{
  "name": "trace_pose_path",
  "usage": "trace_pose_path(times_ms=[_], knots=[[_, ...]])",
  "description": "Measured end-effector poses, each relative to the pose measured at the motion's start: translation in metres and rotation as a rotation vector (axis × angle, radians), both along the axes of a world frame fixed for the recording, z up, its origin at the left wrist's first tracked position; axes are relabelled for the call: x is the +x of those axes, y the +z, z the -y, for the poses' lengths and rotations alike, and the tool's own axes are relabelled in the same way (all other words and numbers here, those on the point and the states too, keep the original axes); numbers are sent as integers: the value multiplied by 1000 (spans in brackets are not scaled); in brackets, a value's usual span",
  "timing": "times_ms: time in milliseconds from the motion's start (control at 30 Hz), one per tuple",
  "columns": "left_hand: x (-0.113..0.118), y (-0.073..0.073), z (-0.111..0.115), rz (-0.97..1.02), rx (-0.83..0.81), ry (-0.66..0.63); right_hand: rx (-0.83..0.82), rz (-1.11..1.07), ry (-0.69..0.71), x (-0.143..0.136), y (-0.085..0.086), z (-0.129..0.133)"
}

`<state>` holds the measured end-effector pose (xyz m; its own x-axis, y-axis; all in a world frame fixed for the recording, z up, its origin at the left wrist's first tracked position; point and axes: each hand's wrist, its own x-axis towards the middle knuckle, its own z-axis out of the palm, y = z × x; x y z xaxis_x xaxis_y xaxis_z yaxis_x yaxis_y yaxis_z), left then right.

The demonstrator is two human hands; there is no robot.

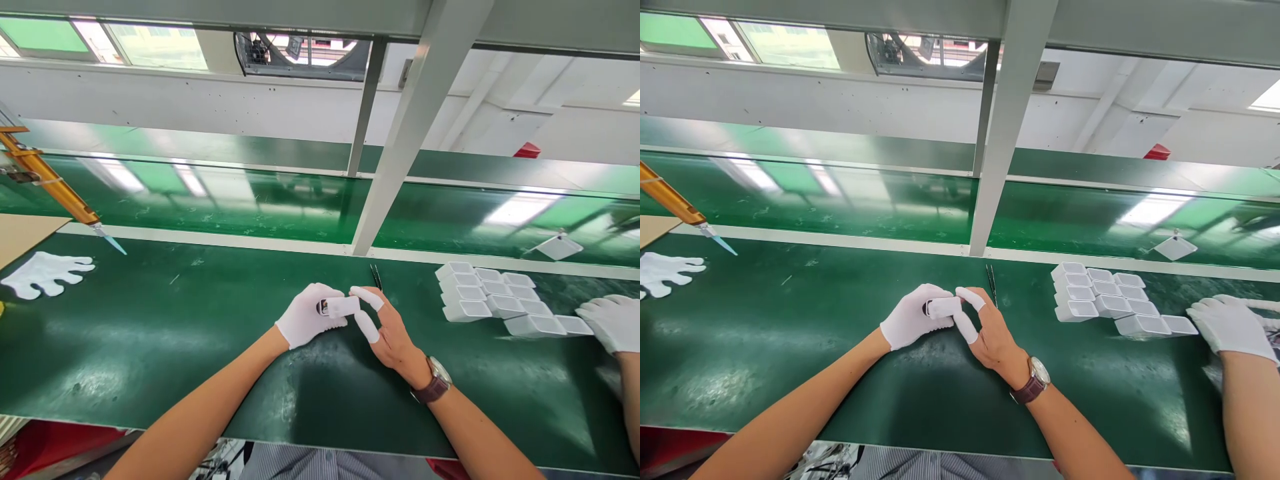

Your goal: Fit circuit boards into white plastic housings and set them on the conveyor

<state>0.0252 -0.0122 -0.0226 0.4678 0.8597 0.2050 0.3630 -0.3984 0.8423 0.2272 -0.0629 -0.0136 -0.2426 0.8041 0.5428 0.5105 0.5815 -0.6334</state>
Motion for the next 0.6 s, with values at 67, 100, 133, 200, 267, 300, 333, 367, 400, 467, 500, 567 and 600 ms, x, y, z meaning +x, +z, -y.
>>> trace_pose_path(times_ms=[67,100,133,200,267,300,333,367,400,467,500,567,600], knots=[[-4,2,0,27,-132,-6,-15,-12,7,0,-3,-3],[-6,4,0,23,-175,-9,-24,-8,16,0,-4,-4],[-8,7,0,15,-198,-16,-31,-1,24,-1,-6,-4],[-13,14,-1,18,-182,-27,-26,15,35,-3,-9,-5],[-18,23,-3,33,-137,-26,-2,36,40,-5,-10,-6],[-21,28,-3,41,-119,-16,7,52,51,-6,-10,-6],[-23,31,-4,45,-106,-3,12,71,66,-7,-11,-6],[-26,35,-5,42,-101,7,10,93,80,-8,-11,-6],[-28,37,-6,36,-101,14,10,112,90,-8,-11,-6],[-31,41,-8,22,-114,16,32,136,91,-8,-12,-6],[-33,42,-8,11,-128,4,47,141,84,-8,-13,-7],[-35,43,-10,-13,-160,-51,59,146,74,-7,-12,-6],[-36,43,-10,-30,-179,-96,54,146,75,-7,-12,-6]])
